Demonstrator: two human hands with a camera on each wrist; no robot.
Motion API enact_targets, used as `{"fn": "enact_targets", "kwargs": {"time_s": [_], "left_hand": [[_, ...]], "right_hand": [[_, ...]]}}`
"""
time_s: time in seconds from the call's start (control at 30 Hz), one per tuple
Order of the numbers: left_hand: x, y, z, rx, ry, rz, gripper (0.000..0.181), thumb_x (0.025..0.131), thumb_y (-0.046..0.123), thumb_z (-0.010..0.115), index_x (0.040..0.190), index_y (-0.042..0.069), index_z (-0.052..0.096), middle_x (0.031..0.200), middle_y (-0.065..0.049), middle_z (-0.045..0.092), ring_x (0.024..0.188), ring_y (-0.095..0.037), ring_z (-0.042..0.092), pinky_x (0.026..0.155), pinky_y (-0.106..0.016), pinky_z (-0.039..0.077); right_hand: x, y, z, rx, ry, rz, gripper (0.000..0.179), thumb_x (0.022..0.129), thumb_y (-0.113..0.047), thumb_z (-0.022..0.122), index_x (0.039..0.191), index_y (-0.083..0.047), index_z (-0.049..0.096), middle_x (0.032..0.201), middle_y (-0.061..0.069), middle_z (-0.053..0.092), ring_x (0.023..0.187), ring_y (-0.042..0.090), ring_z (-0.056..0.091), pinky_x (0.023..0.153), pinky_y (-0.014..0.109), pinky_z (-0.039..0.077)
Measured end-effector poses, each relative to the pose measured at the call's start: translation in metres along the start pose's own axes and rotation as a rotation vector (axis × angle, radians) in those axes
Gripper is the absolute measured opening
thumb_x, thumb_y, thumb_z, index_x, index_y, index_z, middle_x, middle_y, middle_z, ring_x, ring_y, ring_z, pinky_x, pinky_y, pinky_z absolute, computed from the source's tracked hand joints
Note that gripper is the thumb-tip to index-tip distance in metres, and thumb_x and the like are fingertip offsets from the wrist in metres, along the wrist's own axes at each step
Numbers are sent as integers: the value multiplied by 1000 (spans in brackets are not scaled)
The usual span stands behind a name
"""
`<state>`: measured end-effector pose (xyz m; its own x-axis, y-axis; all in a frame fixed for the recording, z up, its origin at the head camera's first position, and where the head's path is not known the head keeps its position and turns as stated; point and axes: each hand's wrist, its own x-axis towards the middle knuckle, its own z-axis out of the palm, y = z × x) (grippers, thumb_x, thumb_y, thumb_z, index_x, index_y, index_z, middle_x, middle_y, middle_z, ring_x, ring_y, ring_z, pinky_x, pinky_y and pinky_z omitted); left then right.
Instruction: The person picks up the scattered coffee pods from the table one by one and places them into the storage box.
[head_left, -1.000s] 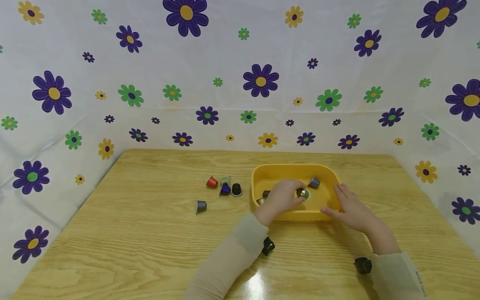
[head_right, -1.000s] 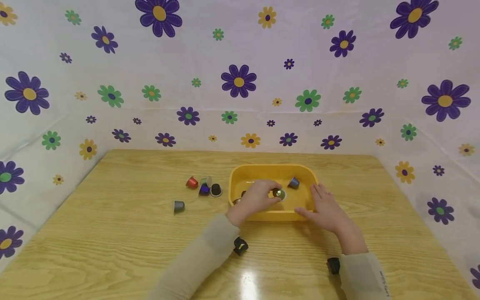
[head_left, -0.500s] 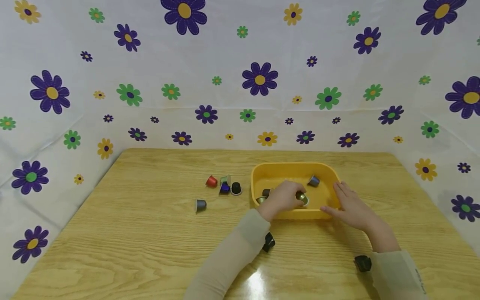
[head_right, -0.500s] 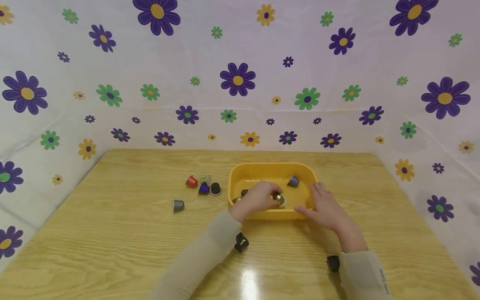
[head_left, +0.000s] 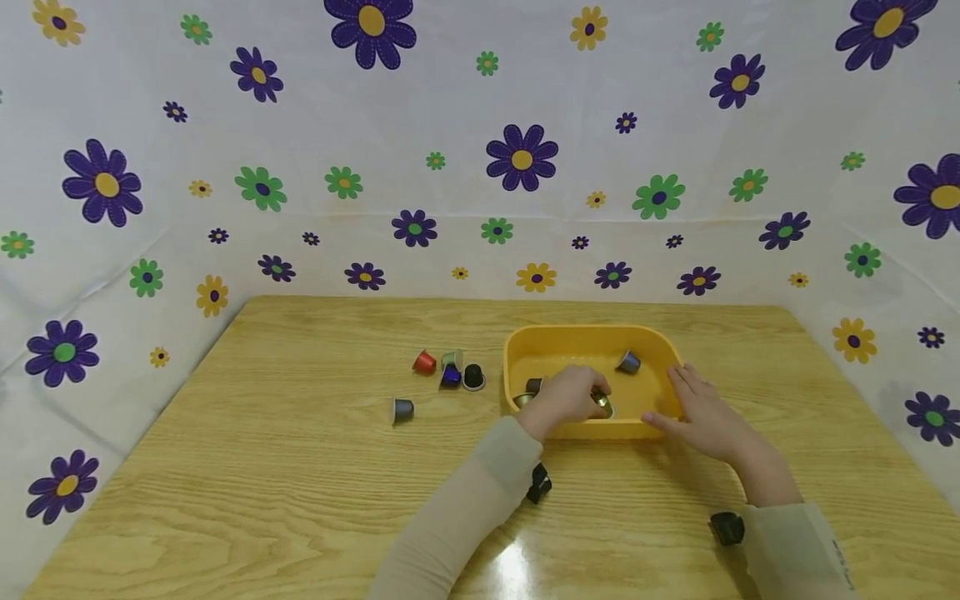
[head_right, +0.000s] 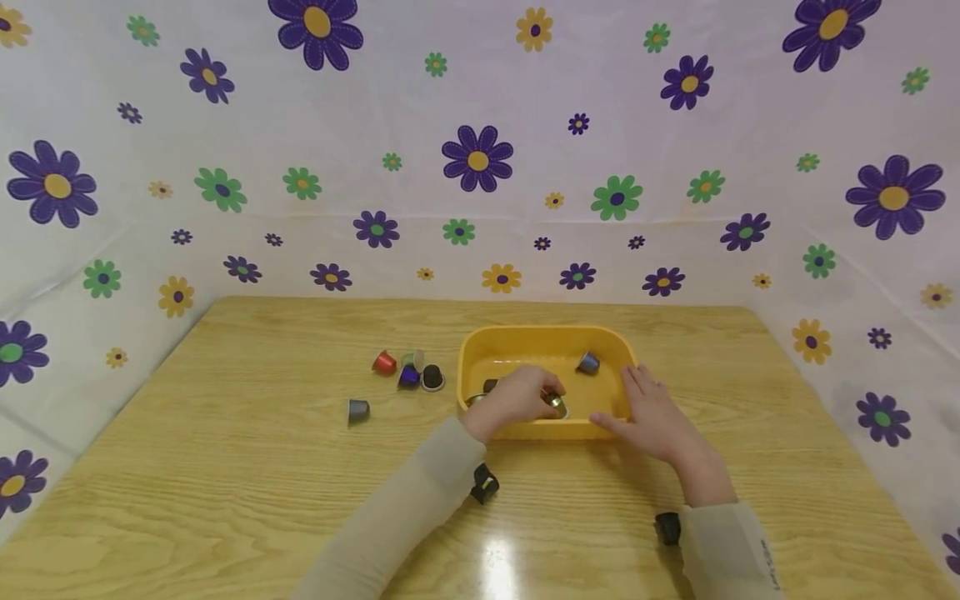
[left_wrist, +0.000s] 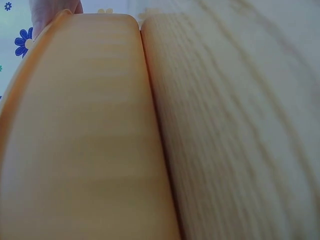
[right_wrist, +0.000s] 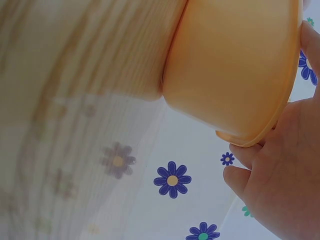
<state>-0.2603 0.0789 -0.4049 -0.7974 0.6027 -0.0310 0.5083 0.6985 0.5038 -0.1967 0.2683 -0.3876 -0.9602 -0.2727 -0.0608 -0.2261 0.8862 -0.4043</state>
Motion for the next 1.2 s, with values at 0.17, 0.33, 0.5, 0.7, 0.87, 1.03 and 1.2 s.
{"fn": "enact_targets", "kwargs": {"time_s": [0.17,0.33,0.5,0.7,0.87,1.03,1.2], "left_hand": [[0,0,0,-5,-19,-28,26,67,23,62,91,16,60,83,11,54,74,-2,47,64,-18,38],[-1,1,0,-9,-32,-28,23,68,20,61,91,15,60,82,10,54,72,-2,47,63,-17,38],[-4,3,-2,38,-24,-13,22,68,21,61,90,15,61,79,11,54,69,-2,47,63,-18,38],[-4,5,-1,54,-22,-38,23,67,23,62,90,17,61,79,12,54,70,-2,47,66,-20,37],[-3,5,-1,56,-34,-48,22,68,23,61,89,18,61,80,11,54,71,-3,47,62,-17,38],[-3,4,-1,56,-36,-49,20,68,23,61,88,18,61,79,12,54,70,-3,48,66,-22,38],[-2,3,-1,43,-39,-57,20,68,24,61,88,19,61,78,13,54,71,-3,48,73,-30,36]], "right_hand": [[0,1,1,-1,-4,0,85,72,-55,38,125,5,7,127,23,4,112,38,3,85,51,9],[1,1,2,4,-1,-5,85,72,-55,38,124,5,7,127,23,4,112,38,3,84,52,9],[0,2,3,2,-7,4,86,72,-55,37,124,5,6,127,23,4,112,38,3,84,52,9],[-1,1,3,3,-4,1,86,72,-55,38,124,6,7,126,24,4,112,39,3,84,52,9],[-1,1,3,0,-7,6,86,72,-55,38,124,6,7,126,24,4,112,37,2,85,51,8],[-1,1,3,3,-3,3,86,72,-55,38,124,6,7,126,24,4,112,38,2,85,51,8],[-1,1,4,11,1,-1,85,72,-54,39,124,5,7,127,23,4,113,37,2,85,51,8]]}}
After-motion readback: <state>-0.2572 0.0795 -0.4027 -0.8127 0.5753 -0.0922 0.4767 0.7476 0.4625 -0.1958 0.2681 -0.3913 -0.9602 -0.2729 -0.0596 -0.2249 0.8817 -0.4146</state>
